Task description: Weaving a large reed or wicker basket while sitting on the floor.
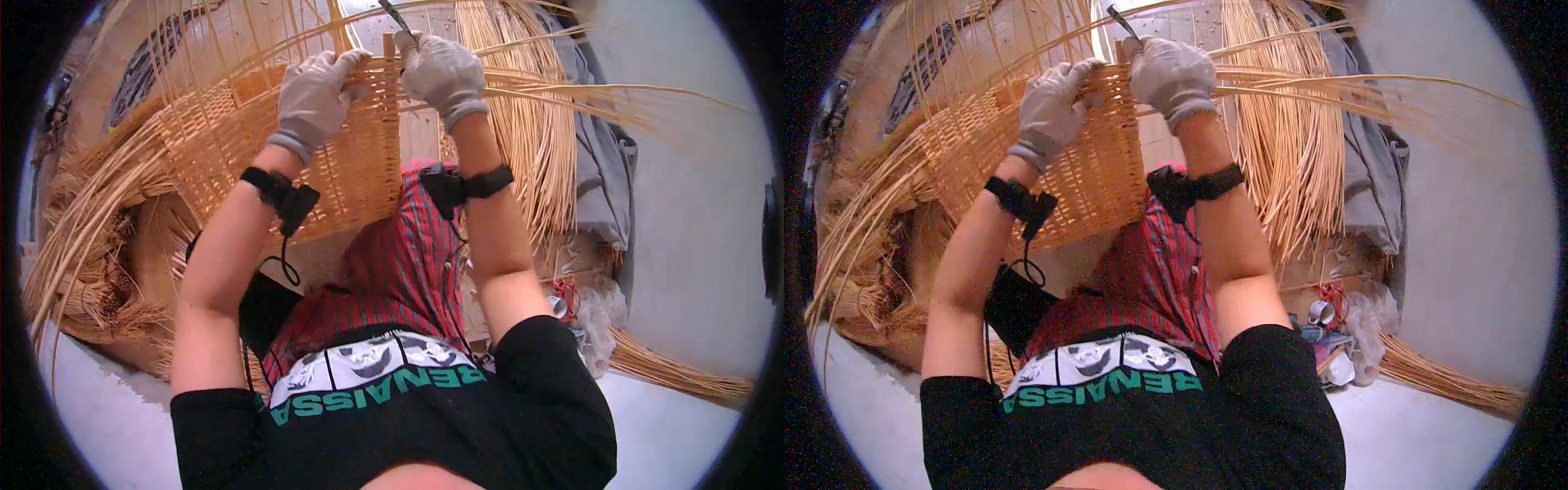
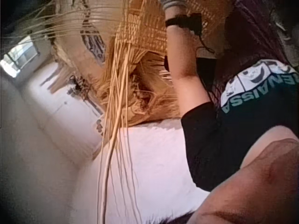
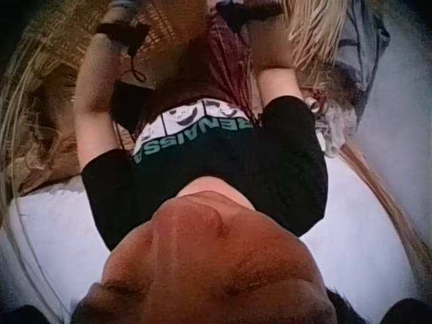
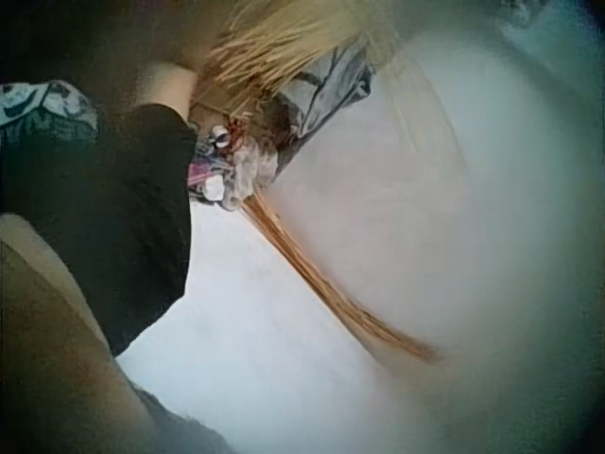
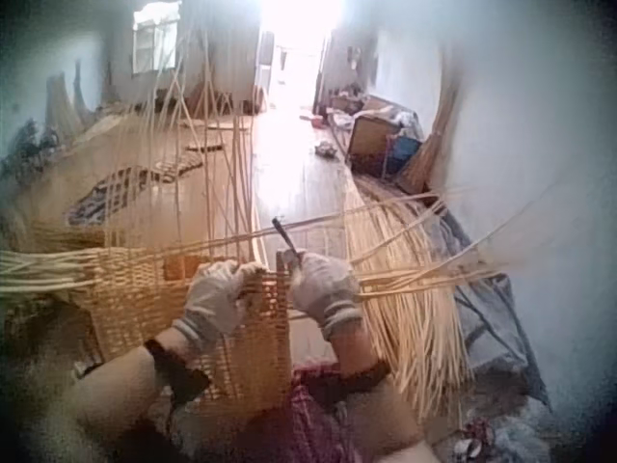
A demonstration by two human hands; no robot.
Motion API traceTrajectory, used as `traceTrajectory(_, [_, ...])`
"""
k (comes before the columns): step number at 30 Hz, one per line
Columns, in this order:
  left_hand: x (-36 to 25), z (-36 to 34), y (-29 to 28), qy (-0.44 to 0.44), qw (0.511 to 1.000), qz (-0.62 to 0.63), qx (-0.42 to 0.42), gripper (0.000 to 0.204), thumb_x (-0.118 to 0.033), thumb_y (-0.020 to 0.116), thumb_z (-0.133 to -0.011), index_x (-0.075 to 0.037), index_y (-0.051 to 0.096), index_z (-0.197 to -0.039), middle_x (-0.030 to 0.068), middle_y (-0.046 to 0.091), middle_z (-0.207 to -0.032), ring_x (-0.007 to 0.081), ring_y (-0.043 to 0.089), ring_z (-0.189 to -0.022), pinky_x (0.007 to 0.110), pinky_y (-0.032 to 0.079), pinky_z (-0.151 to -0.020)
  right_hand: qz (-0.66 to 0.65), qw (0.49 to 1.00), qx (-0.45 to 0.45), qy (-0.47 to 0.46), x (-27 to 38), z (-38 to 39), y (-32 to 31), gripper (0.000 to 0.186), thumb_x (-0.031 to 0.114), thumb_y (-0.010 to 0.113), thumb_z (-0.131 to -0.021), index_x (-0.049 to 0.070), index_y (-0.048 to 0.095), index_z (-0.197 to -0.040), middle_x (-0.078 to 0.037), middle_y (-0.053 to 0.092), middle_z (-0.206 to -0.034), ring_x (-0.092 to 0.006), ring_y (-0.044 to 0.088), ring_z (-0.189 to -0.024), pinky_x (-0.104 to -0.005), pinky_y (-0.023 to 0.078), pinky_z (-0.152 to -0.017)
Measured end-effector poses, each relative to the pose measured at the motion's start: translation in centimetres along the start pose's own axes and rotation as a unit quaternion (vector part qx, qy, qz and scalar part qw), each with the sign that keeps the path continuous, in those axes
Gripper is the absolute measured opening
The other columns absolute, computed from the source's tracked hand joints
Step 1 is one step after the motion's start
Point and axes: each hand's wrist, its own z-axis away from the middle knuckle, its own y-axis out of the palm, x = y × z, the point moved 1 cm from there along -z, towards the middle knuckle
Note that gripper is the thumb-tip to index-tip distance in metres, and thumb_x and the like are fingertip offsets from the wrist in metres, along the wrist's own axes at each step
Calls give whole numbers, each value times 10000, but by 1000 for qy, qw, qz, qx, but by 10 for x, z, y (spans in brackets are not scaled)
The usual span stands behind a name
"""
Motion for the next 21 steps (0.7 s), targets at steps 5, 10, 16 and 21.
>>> traceTrajectory(5, [-5, -6, 5, 16, 999, -2, 35, 385, -264, 704, -861, -191, 642, -1234, 111, 649, -1095, 332, 619, -1031, 468, 456, -924, -35, 999, -10, 3, -13, 15, 21, 500, 502, 382, -1024, 147, 707, -1159, -199, 723, -1042, -412, 683, -987, -518, 530, -877])
traceTrajectory(10, [10, 17, -30, -83, 976, 63, -193, 560, -213, 751, -861, -141, 551, -1379, 121, 619, -1350, 345, 591, -1220, 446, 465, -1025, -55, 998, 28, -8, -10, 3, 5, 477, 539, 395, -1007, 205, 703, -1152, -159, 734, -1019, -389, 687, -978, -527, 523, -867])
traceTrajectory(16, [16, -1, -49, -276, 951, 126, 60, 895, -274, 789, -833, -119, 270, -1545, 163, 691, -1247, 373, 663, -1139, 436, 502, -997, -169, 953, -224, -115, 6, 23, 13, 278, 353, 505, -1010, 174, 715, -1040, -155, 726, -864, -372, 692, -895, -479, 535, -792])
traceTrajectory(21, [10, 28, -25, -207, 969, 122, -63, 710, -215, 746, -868, -166, 358, -1460, 169, 701, -1227, 333, 681, -1131, 443, 523, -965, -137, 989, -45, -24, 44, 19, 26, 159, 196, 567, -948, 143, 686, -1039, -141, 724, -956, -347, 707, -905, -464, 548, -767])
